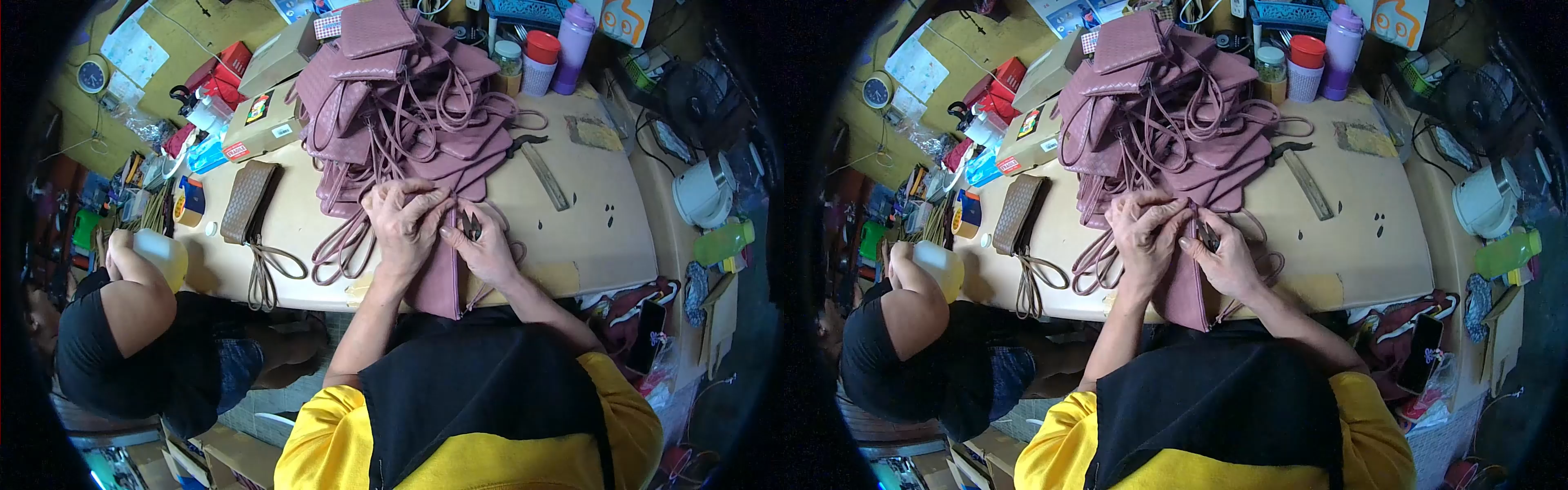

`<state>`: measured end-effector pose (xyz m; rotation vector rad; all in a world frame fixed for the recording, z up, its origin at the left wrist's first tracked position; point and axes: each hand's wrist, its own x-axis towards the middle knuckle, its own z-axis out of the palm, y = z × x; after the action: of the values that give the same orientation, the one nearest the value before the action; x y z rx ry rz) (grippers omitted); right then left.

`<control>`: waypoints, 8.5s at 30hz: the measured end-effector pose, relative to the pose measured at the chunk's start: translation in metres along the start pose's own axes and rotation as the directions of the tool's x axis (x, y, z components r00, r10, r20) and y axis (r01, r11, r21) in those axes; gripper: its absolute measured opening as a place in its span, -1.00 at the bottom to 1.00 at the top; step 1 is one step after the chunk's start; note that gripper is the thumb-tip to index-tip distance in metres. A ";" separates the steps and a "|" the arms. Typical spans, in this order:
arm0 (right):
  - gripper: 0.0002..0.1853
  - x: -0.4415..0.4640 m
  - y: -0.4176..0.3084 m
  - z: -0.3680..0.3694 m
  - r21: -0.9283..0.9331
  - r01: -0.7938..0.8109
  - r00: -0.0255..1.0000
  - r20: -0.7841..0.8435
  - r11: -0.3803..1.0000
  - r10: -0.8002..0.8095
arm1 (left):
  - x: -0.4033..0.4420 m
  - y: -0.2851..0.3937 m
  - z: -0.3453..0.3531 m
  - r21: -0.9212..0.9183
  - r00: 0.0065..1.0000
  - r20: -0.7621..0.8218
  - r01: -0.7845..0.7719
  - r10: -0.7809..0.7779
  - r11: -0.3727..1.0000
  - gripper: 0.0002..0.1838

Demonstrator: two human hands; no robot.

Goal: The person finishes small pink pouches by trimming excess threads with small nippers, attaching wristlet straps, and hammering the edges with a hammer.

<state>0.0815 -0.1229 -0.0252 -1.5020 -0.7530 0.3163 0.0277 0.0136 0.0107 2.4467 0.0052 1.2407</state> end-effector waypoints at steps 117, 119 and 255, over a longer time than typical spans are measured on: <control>-0.79 0.007 -0.016 -0.077 -0.126 -0.037 0.988 -0.154 0.991 0.017 | -0.012 -0.048 -0.006 -0.593 0.802 0.099 0.523 -0.589 0.613 -0.70; -0.79 0.007 -0.011 -0.074 -0.138 -0.058 0.985 -0.168 0.989 0.034 | -0.012 -0.031 0.000 -0.472 0.934 0.039 0.330 -0.355 0.817 -0.85; -0.85 0.012 -0.030 -0.048 0.026 -0.062 0.963 0.265 0.998 0.053 | -0.010 0.002 -0.004 -0.488 0.973 0.133 0.232 -0.190 0.841 -0.82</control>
<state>0.1126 -0.1555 0.0118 -1.4677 -0.9112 0.5798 0.0182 0.0112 0.0064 1.9752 -0.0607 0.9066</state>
